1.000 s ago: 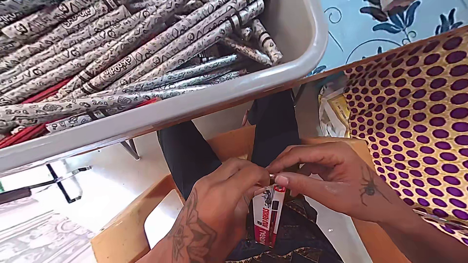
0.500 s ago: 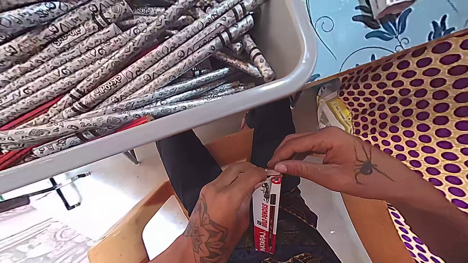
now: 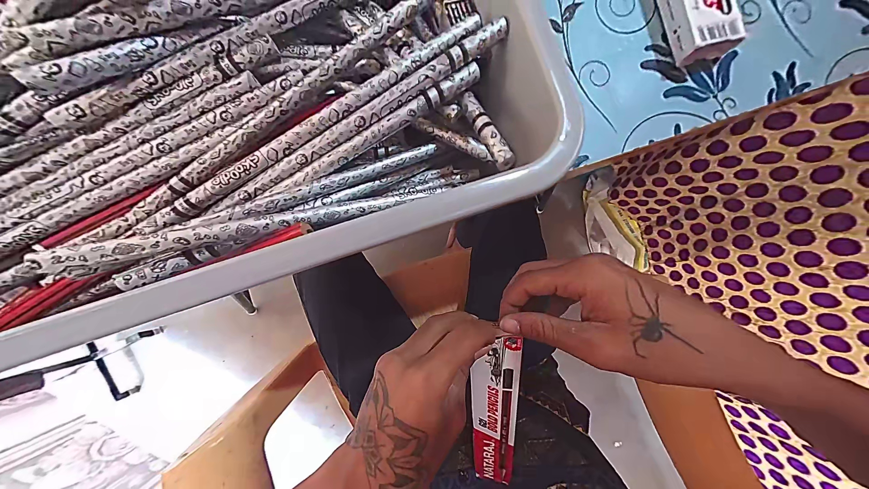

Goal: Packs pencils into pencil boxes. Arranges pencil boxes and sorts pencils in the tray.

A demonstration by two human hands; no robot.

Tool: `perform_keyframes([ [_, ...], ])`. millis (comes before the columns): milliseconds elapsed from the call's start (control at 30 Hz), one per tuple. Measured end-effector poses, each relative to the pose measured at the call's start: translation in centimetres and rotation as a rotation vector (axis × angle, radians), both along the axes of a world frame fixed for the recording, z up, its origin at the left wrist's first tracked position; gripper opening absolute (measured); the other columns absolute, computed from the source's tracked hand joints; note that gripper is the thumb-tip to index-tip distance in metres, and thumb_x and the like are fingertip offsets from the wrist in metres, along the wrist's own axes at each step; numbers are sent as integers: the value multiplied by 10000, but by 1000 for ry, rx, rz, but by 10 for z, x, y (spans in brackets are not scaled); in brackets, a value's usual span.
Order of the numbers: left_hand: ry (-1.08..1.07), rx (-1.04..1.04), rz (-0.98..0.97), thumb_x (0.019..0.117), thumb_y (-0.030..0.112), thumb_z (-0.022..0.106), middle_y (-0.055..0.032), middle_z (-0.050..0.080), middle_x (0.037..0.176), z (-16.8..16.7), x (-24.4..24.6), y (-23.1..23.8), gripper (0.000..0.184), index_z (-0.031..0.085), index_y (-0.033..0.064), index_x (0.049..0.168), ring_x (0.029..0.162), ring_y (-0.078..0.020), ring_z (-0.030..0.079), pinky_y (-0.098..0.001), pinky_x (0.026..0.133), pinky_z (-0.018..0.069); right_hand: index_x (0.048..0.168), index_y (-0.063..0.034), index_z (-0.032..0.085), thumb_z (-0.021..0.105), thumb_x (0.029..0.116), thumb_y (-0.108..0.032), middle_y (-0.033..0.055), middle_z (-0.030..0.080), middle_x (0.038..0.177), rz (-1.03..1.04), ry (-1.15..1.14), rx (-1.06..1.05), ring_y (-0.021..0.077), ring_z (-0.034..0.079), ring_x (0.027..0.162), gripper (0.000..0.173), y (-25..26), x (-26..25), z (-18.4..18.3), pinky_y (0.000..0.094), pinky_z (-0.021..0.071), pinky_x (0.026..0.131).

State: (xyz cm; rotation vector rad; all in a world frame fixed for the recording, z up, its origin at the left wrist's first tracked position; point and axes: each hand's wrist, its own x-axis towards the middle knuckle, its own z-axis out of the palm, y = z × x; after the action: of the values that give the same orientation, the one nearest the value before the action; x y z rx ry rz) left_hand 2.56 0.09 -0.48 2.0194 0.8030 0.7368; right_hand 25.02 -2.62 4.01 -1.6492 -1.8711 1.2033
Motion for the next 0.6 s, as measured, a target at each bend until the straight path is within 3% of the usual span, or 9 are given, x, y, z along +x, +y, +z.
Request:
perform_keyframes([
  [167,-7,-10,4,981,120,617,-57,740,968,0,-2,0,142,738,47,967,716,25,647,-81,672,520,917,-197,746,590,999,-336,-135,653,856,4,-56,134,-102,612,781,224,-8,-6,-2,61,505,643],
  [267,-6,-27,8,979,116,616,-60,741,974,-2,-4,0,142,738,46,962,721,20,653,-87,666,525,1010,-199,770,550,1034,-401,-105,698,972,30,-99,215,-76,632,857,299,-17,-7,-5,85,515,709],
  [367,-37,-52,16,973,115,628,-70,730,975,-5,-8,1,134,726,24,981,690,22,633,-86,641,518,1112,-188,751,594,1008,-456,-65,723,1057,1,-63,204,-49,652,899,327,-26,-8,-13,102,535,729],
  [500,-85,-108,25,978,165,654,-64,729,1002,-11,-11,1,229,701,8,1138,634,55,566,-71,585,468,1130,-98,721,653,1003,-320,-31,738,1042,-120,185,147,-57,682,901,265,-37,-15,-28,93,566,742],
  [600,-137,-157,36,972,170,670,-51,729,999,-18,-14,-1,213,722,2,1093,684,68,586,-66,616,485,1127,-72,716,653,1009,-269,-34,740,1044,-217,310,143,-48,693,897,238,-44,-22,-39,109,586,736],
])
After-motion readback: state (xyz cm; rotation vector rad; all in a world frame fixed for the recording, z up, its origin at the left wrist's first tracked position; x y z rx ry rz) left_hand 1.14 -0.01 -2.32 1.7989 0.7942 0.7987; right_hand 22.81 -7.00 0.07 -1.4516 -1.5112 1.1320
